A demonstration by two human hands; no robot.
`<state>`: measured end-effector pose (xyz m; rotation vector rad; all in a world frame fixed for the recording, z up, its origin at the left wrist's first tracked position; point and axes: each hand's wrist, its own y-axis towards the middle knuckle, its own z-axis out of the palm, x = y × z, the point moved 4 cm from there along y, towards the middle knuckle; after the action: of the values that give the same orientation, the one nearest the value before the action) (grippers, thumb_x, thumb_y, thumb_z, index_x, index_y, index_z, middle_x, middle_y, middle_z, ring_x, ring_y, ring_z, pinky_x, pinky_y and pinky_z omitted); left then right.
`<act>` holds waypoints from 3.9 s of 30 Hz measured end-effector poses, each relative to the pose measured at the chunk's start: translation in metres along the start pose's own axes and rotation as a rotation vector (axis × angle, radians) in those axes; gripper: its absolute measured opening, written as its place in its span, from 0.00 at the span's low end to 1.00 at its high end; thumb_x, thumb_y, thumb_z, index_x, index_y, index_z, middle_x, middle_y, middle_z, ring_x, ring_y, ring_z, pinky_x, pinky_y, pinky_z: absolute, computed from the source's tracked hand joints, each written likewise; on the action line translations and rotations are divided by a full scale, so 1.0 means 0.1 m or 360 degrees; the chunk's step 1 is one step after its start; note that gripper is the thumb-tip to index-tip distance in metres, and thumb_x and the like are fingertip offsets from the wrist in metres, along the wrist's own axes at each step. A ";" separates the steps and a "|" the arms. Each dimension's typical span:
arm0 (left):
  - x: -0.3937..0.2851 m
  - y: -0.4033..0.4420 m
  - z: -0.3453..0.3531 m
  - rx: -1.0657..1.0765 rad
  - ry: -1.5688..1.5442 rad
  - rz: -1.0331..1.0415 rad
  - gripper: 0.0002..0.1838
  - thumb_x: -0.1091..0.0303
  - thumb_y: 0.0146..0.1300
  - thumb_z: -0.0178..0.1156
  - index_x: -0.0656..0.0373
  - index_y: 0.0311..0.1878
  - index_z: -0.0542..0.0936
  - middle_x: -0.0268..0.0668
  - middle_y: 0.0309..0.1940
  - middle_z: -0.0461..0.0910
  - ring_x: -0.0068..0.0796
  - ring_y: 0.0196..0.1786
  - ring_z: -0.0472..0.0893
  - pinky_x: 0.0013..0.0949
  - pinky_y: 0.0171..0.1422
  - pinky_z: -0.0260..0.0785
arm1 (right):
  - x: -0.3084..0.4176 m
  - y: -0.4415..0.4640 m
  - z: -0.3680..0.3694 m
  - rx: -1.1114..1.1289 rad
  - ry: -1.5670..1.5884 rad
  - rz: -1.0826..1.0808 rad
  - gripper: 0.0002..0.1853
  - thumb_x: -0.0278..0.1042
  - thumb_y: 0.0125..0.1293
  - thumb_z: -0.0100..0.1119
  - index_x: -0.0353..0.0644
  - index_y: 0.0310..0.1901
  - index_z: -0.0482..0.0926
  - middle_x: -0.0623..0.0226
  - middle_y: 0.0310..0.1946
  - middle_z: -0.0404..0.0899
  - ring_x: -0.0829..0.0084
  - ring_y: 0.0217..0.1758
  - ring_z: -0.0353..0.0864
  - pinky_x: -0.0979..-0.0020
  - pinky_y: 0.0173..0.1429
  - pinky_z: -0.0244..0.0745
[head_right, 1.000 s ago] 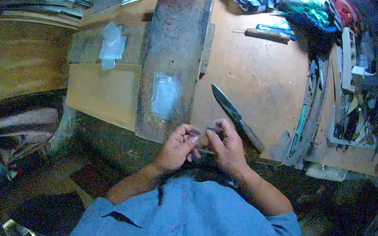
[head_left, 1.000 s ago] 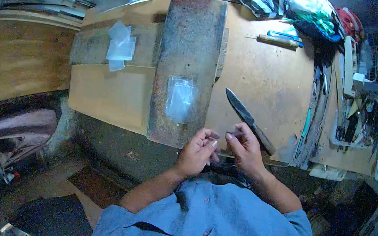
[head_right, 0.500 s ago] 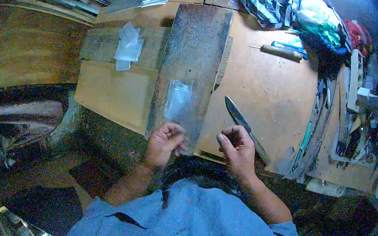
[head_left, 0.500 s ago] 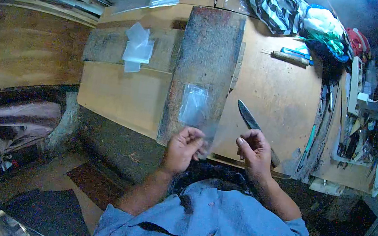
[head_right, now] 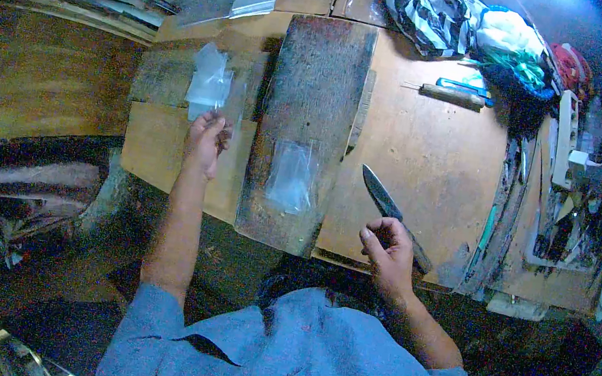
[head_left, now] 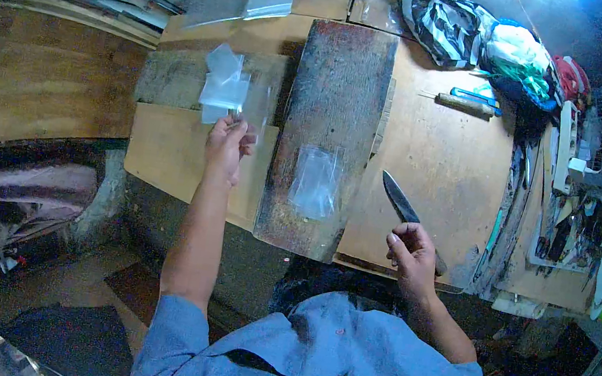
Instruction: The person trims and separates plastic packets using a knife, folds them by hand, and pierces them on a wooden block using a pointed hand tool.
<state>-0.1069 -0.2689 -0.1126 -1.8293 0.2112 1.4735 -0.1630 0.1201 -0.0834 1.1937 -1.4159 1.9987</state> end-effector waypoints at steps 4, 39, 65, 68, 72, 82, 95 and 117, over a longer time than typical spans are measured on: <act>-0.03 0.31 0.03 -0.0046 0.0172 0.0079 0.19 0.66 0.62 0.59 0.59 0.53 0.68 0.37 0.38 0.77 0.24 0.35 0.78 0.26 0.31 0.70 | -0.01 0.00 -0.01 -0.0005 -0.0035 0.0033 0.07 0.30 0.62 0.59 0.42 0.39 0.72 0.75 0.27 0.73 0.84 0.26 0.71 0.81 0.27 0.64; 0.19 -1.50 0.04 -0.0216 0.0329 0.0260 0.12 0.68 0.67 0.52 0.63 0.51 0.71 0.32 0.42 0.74 0.16 0.34 0.72 0.17 0.30 0.63 | 0.06 0.77 -1.73 -0.1101 -0.1697 -0.0512 0.30 0.43 0.46 0.71 0.38 0.49 0.72 0.51 0.44 0.72 0.53 0.52 0.68 0.58 0.59 0.64; 0.06 -1.89 0.41 0.0038 0.0186 0.0289 0.14 0.70 0.66 0.53 0.63 0.52 0.72 0.35 0.45 0.77 0.19 0.35 0.76 0.19 0.34 0.64 | 0.19 0.62 -1.62 -0.0911 -0.1190 -0.0505 0.10 0.36 0.53 0.64 0.37 0.30 0.79 0.57 0.26 0.78 0.61 0.32 0.77 0.64 0.39 0.71; 0.11 -1.96 0.55 0.0150 0.0218 0.0233 0.13 0.70 0.65 0.54 0.61 0.52 0.73 0.35 0.45 0.78 0.20 0.35 0.77 0.20 0.34 0.66 | 0.32 0.46 -1.53 -0.0894 -0.0972 -0.0466 0.09 0.34 0.56 0.64 0.38 0.31 0.76 0.64 0.24 0.78 0.70 0.27 0.78 0.72 0.30 0.70; 0.17 -2.10 0.93 0.0568 0.0260 0.0150 0.14 0.69 0.66 0.54 0.61 0.53 0.73 0.37 0.46 0.78 0.25 0.37 0.80 0.23 0.37 0.70 | 0.48 0.21 -1.20 -0.0570 -0.0237 -0.0388 0.07 0.27 0.60 0.61 0.43 0.34 0.71 0.71 0.24 0.77 0.80 0.28 0.77 0.78 0.29 0.69; 0.32 -2.40 1.56 0.0957 -0.0109 -0.0294 0.23 0.65 0.64 0.59 0.64 0.59 0.68 0.39 0.54 0.72 0.22 0.53 0.72 0.26 0.52 0.68 | 0.39 -0.29 -0.33 0.0335 0.0601 0.0075 0.14 0.25 0.59 0.62 0.44 0.43 0.68 0.71 0.29 0.78 0.84 0.25 0.74 0.83 0.28 0.66; 0.34 -2.42 1.28 0.1070 0.0041 -0.0678 0.07 0.69 0.65 0.58 0.62 0.35 0.80 0.34 0.27 0.81 0.17 0.28 0.77 0.22 0.34 0.71 | 0.28 -0.35 -0.11 0.0433 0.0521 0.0245 0.24 0.26 0.57 0.65 0.42 0.53 0.65 0.70 0.32 0.77 0.83 0.30 0.75 0.81 0.33 0.69; 0.34 -2.27 1.27 0.0591 -0.0269 -0.0183 0.06 0.69 0.65 0.57 0.62 0.40 0.78 0.38 0.31 0.82 0.25 0.34 0.80 0.26 0.37 0.69 | 0.13 -0.09 -0.39 0.0088 -0.0567 -0.0364 0.07 0.30 0.60 0.62 0.38 0.38 0.79 0.69 0.31 0.78 0.79 0.37 0.75 0.74 0.44 0.71</act>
<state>-0.0666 -0.0185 -0.0454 -1.3920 0.2715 1.3934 -0.1792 0.1570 -0.0722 1.7192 -1.3131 1.7392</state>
